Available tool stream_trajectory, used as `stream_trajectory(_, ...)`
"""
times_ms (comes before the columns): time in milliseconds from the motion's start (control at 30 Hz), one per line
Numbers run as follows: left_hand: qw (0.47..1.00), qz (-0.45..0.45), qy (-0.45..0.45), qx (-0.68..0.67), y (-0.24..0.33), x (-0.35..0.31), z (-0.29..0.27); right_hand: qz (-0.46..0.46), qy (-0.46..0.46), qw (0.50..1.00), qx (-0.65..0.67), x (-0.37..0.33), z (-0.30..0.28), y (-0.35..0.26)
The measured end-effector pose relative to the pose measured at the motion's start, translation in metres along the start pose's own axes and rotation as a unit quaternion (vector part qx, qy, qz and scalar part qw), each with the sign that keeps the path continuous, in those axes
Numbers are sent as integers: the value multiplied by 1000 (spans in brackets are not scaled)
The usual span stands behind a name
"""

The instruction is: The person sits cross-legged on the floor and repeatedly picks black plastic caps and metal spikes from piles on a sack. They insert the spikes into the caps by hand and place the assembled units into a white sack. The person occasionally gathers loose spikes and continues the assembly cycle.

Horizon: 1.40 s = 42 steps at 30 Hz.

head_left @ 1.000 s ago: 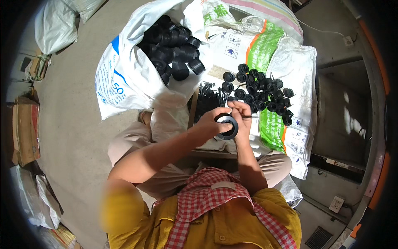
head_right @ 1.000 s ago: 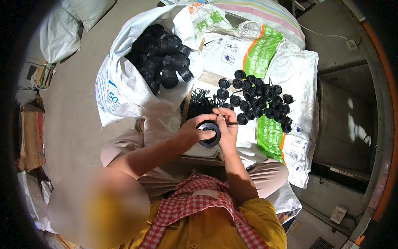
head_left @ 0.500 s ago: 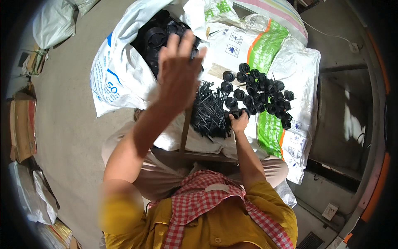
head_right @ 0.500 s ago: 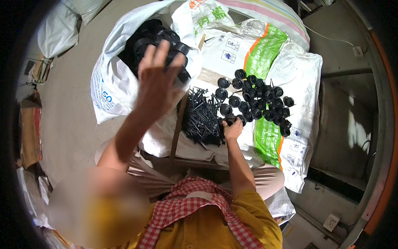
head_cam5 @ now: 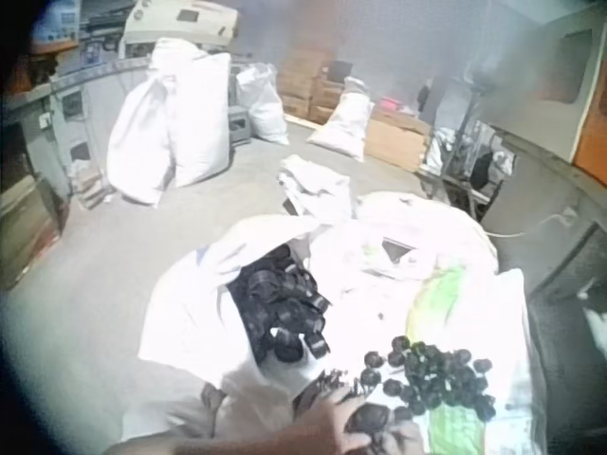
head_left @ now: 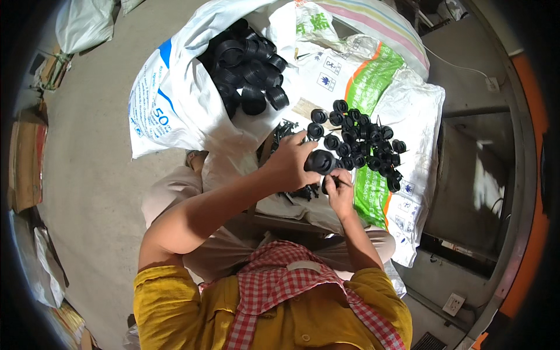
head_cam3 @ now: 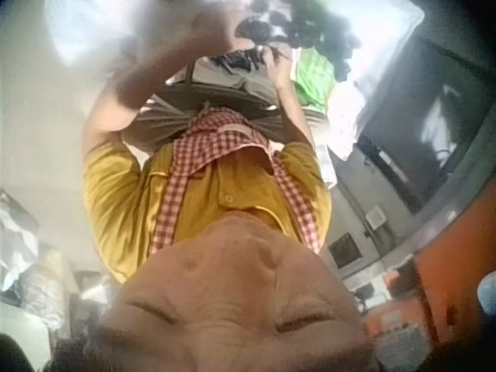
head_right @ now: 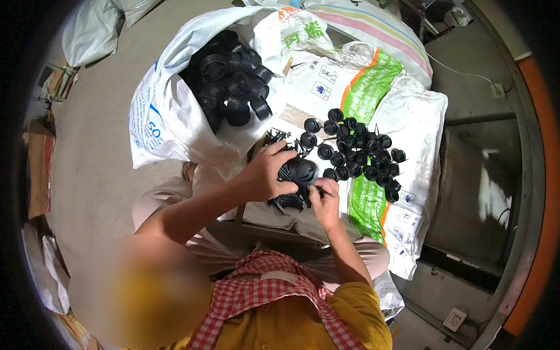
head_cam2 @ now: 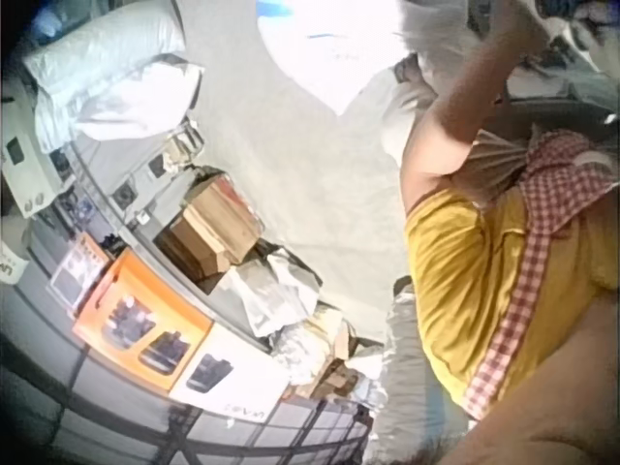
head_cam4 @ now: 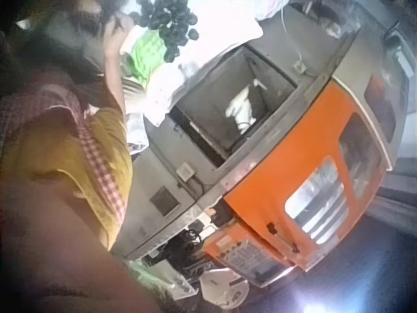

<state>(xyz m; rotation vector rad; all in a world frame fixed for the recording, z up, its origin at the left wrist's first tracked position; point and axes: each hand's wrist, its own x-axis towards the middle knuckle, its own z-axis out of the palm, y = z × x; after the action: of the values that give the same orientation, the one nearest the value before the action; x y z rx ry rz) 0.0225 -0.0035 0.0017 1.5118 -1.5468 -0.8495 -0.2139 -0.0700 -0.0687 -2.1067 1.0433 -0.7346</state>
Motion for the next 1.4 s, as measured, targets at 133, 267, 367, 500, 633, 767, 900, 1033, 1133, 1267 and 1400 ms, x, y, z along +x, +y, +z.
stream_trajectory(133,931,-223,-182,-222,18,2,-7,-215,-37,969,-112,14,-26,-83)
stream_trajectory(267,973,175,-153,1,6,-5,-9,244,-285,886,273,0,-29,-108)
stream_trajectory(367,896,111,-305,-301,29,-2,-27,133,-449,659,588,2,-45,-97)
stream_trajectory(500,779,-100,-116,-608,44,3,-42,107,-197,613,758,5,-15,-103)
stream_trajectory(633,775,-217,-82,-588,37,-24,2,188,54,692,695,23,19,-95)
stream_trajectory(767,876,-219,-46,-428,27,-15,0,123,145,927,322,29,43,-84)
stream_trajectory(900,973,42,-18,227,27,-4,-7,167,81,978,94,24,67,-28)
stream_trajectory(1033,930,115,166,307,-2,23,-51,212,-78,964,-142,16,81,27)
stream_trajectory(1133,890,22,265,370,-33,49,-95,219,-52,961,-158,27,81,99)
stream_trajectory(1267,856,-203,252,403,-33,33,-136,169,17,952,-254,64,60,151)
stream_trajectory(1400,816,-207,105,529,-23,27,-127,238,-77,955,-161,90,48,182)
